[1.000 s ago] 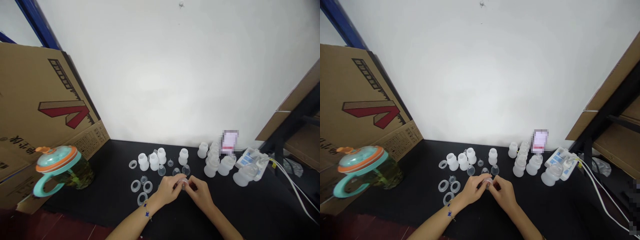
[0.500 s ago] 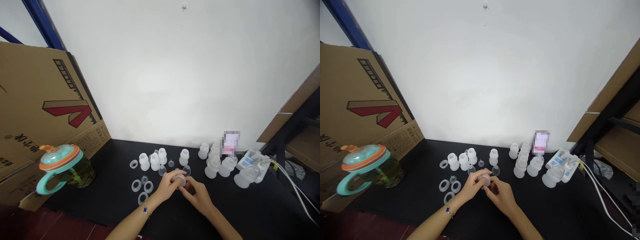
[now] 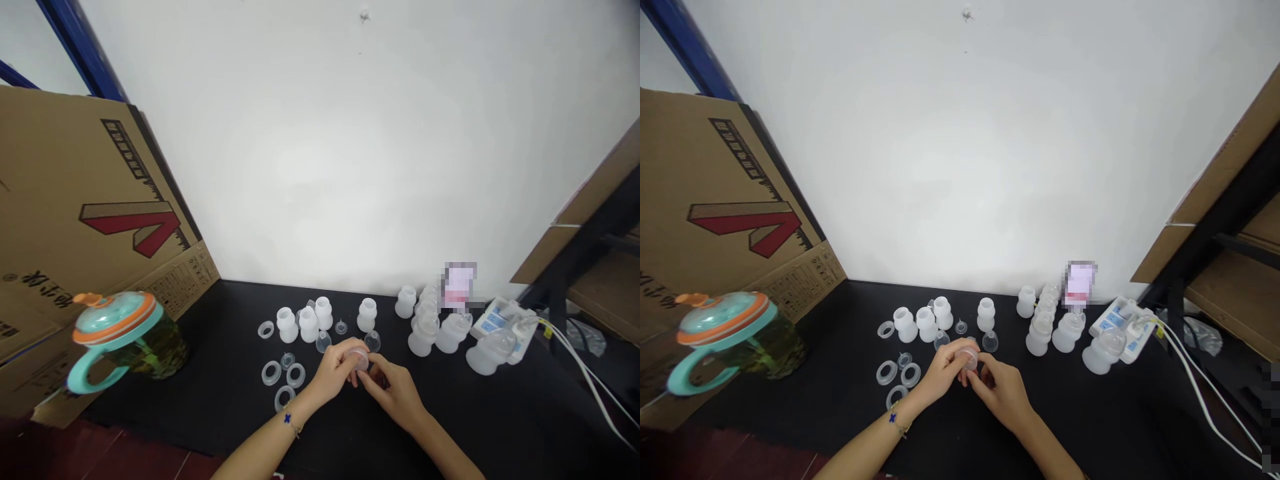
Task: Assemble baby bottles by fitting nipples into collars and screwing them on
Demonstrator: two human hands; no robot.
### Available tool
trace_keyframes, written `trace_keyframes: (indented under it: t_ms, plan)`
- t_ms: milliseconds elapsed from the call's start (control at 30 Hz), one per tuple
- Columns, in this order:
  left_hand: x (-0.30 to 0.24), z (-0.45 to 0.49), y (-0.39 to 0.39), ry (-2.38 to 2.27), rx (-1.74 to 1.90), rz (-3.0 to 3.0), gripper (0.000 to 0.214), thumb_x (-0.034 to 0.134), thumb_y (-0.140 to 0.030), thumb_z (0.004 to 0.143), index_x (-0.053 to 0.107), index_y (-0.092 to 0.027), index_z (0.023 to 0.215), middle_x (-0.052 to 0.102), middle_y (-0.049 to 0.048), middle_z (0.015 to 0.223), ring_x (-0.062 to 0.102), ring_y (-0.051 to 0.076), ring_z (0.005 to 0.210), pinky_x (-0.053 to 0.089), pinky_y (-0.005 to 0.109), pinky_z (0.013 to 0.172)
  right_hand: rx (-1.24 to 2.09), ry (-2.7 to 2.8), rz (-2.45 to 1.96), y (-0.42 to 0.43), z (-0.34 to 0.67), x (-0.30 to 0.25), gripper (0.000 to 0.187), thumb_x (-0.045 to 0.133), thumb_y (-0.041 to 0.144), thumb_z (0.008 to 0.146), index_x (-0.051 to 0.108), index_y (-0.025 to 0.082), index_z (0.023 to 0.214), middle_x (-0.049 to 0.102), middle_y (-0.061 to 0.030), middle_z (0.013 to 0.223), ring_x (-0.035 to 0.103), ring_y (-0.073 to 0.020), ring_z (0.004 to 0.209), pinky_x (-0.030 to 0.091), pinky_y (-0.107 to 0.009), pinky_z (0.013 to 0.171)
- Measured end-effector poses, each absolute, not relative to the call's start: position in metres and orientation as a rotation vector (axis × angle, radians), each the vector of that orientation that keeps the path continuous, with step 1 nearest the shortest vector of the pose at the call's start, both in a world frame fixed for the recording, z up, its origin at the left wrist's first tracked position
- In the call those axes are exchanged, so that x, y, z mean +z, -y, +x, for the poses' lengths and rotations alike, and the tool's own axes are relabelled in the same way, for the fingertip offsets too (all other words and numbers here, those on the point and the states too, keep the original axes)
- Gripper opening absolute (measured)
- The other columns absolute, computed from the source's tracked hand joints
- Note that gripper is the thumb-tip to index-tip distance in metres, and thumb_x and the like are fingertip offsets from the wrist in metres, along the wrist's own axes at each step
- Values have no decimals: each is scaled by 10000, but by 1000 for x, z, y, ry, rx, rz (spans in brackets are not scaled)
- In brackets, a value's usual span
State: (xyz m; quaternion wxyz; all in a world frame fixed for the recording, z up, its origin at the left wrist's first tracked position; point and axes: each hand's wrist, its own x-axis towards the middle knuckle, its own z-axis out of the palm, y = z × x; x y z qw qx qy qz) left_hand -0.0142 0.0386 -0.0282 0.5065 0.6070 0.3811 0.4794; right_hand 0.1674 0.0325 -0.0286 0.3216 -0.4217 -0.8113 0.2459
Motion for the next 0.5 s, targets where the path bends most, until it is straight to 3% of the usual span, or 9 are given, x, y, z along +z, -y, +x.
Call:
trace_keyframes:
  t_ms: [300,500]
  plan:
    - [-27,-15,-37,-906,1162,1443,389,502,-460,989,673,-146,1142,655,16,712,584,104,486,450,200,480,653,2109,-1110,-30,168,-26,266,535,414,982,664,236,1133,638,33,646,609,-141,555,436,-227,539]
    - [-28,-15,-38,-898,1170,1421,411,526,-498,972,685,-139,1093,646,10,670,581,105,452,435,195,452,653,2108,-1105,-29,167,-23,269,542,417,979,682,243,1129,635,36,631,614,-141,542,444,-223,531]
